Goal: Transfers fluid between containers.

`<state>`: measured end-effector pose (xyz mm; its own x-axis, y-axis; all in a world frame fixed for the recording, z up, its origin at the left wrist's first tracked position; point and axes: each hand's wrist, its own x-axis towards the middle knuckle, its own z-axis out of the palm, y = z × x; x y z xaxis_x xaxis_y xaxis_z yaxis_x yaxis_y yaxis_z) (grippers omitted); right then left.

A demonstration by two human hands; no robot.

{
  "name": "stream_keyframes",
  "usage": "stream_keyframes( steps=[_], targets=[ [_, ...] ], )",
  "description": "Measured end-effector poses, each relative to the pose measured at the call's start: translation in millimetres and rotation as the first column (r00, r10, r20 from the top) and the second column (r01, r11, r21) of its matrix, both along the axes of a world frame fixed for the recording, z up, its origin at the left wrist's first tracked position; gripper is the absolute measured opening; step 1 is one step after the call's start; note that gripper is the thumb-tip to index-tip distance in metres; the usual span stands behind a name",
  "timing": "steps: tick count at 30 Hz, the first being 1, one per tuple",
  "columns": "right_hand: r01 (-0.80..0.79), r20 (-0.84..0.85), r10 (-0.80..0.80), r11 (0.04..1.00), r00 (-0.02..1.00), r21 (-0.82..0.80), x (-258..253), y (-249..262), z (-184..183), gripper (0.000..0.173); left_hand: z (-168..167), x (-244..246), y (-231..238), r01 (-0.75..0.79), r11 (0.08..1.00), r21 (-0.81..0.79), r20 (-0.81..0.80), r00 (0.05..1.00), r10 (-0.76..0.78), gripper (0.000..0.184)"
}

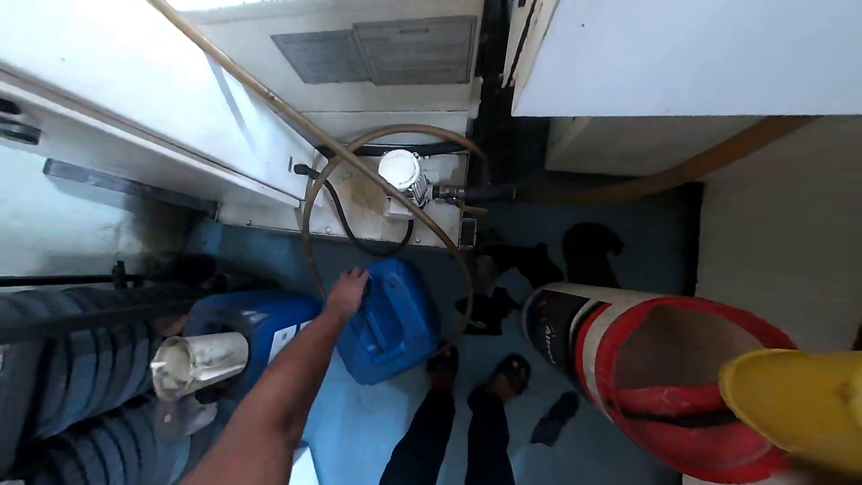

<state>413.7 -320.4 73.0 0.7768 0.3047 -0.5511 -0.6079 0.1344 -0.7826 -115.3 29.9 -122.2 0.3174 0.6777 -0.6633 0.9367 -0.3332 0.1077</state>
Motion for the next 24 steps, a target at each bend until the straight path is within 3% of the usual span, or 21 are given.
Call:
stream_keyframes(
  steps=[2,3,4,5,6,7,8,9,15,19,20,24],
  targets=[
    [0.091,0.005,-0.091,0.995,0.996,-0.041,-5.5,9.7,-3.8,0.023,43.5,11.3,-0.8,0.254,0.967,-0.013,0.022,0.967,-0.254,0.044],
    [0.105,-0.006,-0.105,0.994,0.994,-0.004,-3.7,5.5,-8.0,0.023,94.8,47.3,14.2,0.282,0.899,-0.335,-0.202,0.91,-0.361,0.055],
    [0.112,-0.033,-0.11,0.993,0.993,0.042,-4.9,2.5,-6.5,0.023,118.0,67.6,22.7,0.24,0.849,-0.47,-0.274,0.875,-0.399,0.062],
    [0.109,-0.049,-0.106,0.992,0.993,0.066,-7.3,1.6,-2.7,0.023,117.8,64.7,22.8,0.219,0.86,-0.461,-0.247,0.899,-0.362,0.065],
    [0.075,-0.054,-0.07,0.993,0.996,0.093,-4.9,-5.3,-4.9,0.023,95.7,42.4,17.1,0.212,0.91,-0.355,-0.143,0.95,-0.277,0.063],
    [0.032,-0.052,-0.026,0.992,0.998,0.119,0.2,-14.5,-11.2,0.023,49.7,6.3,6.6,0.163,0.979,-0.123,0.095,0.984,-0.152,0.059],
    [0.007,-0.04,-0.002,0.994,0.999,0.109,2.8,-18.4,-14.9,0.024,16.4,-11.7,5.5,0.093,0.994,-0.049,0.177,0.981,-0.083,0.06],
    [-0.007,-0.02,0.009,0.997,1.0,0.077,-0.2,-14.7,-11.8,0.025,2.1,-14.8,8.3,0.028,0.998,-0.057,0.156,0.988,-0.019,0.061],
    [0.016,-0.002,-0.016,0.993,1.0,0.12,-5.7,-14.2,-6.7,0.022,-3.3,1.9,0.2,-0.279,0.96,0.011,0.051,0.959,0.278,0.063],
    [0.035,-0.024,-0.036,0.999,0.999,-0.025,-15.1,4.9,10.4,0.023,5.4,6.6,-6.3,-0.557,0.83,0.023,0.034,0.831,0.556,0.064],
    [0.069,-0.032,-0.069,0.998,0.997,0.001,-14.8,6.2,11.3,0.023,8.0,7.2,-7.5,-0.602,0.798,0.023,0.025,0.799,0.601,0.068],
    [-0.052,-0.03,0.056,0.989,0.998,0.136,9.0,-21.6,-12.6,0.022,9.0,11.8,-4.3,-0.579,0.815,0.038,-0.056,0.813,0.58,0.07]
  ],
)
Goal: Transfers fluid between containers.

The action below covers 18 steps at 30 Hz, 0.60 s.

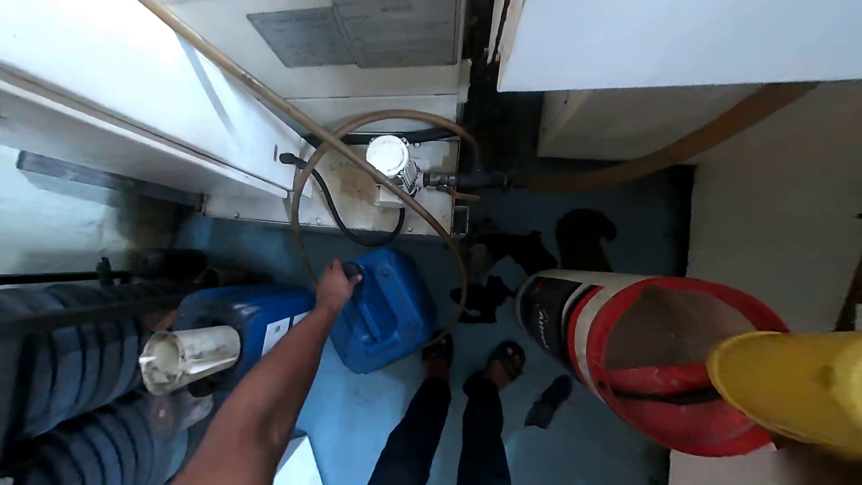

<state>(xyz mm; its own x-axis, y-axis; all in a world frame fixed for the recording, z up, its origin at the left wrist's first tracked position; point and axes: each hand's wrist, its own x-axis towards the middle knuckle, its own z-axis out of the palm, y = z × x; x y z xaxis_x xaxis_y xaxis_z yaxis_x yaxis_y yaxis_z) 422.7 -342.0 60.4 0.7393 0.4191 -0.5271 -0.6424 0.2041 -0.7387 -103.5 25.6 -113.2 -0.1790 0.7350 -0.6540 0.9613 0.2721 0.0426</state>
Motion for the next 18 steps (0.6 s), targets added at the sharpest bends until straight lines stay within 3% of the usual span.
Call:
stream_keyframes(
  steps=[2,4,7,9,12,15,18],
  targets=[
    [-0.039,0.026,0.039,0.999,0.999,0.0,1.0,0.1,-4.9,0.019,-2.1,2.1,6.5,0.084,0.995,-0.056,-0.02,0.996,-0.086,0.066],
    [-0.036,0.02,0.036,0.999,0.999,-0.017,-2.2,5.0,-4.4,0.018,-3.5,0.9,11.5,0.286,0.953,-0.097,0.004,0.958,-0.287,0.063],
    [0.058,0.013,-0.057,0.992,0.998,-0.11,-21.2,26.4,9.9,0.021,-1.8,-2.0,19.5,0.576,0.801,-0.165,0.077,0.817,-0.572,0.071],
    [0.089,0.002,-0.089,0.99,0.996,-0.107,-22.0,24.8,9.4,0.021,0.3,-3.6,25.9,0.606,0.771,-0.194,0.138,0.795,-0.59,0.07],
    [0.006,-0.002,-0.006,0.999,1.0,-0.044,-0.5,-0.4,-11.8,0.023,0.4,-12.2,28.0,0.46,0.882,-0.104,0.229,0.874,-0.429,0.062],
    [0.055,-0.006,-0.056,0.992,0.998,-0.113,3.1,1.0,-13.2,0.042,7.7,-7.0,22.9,0.13,0.991,-0.032,0.095,0.987,-0.127,0.07],
    [0.088,0.03,-0.084,0.976,0.996,-0.197,-0.2,10.4,-7.7,0.047,13.6,6.3,4.2,-0.041,0.998,-0.046,-0.029,0.999,0.04,0.078]
  ],
)
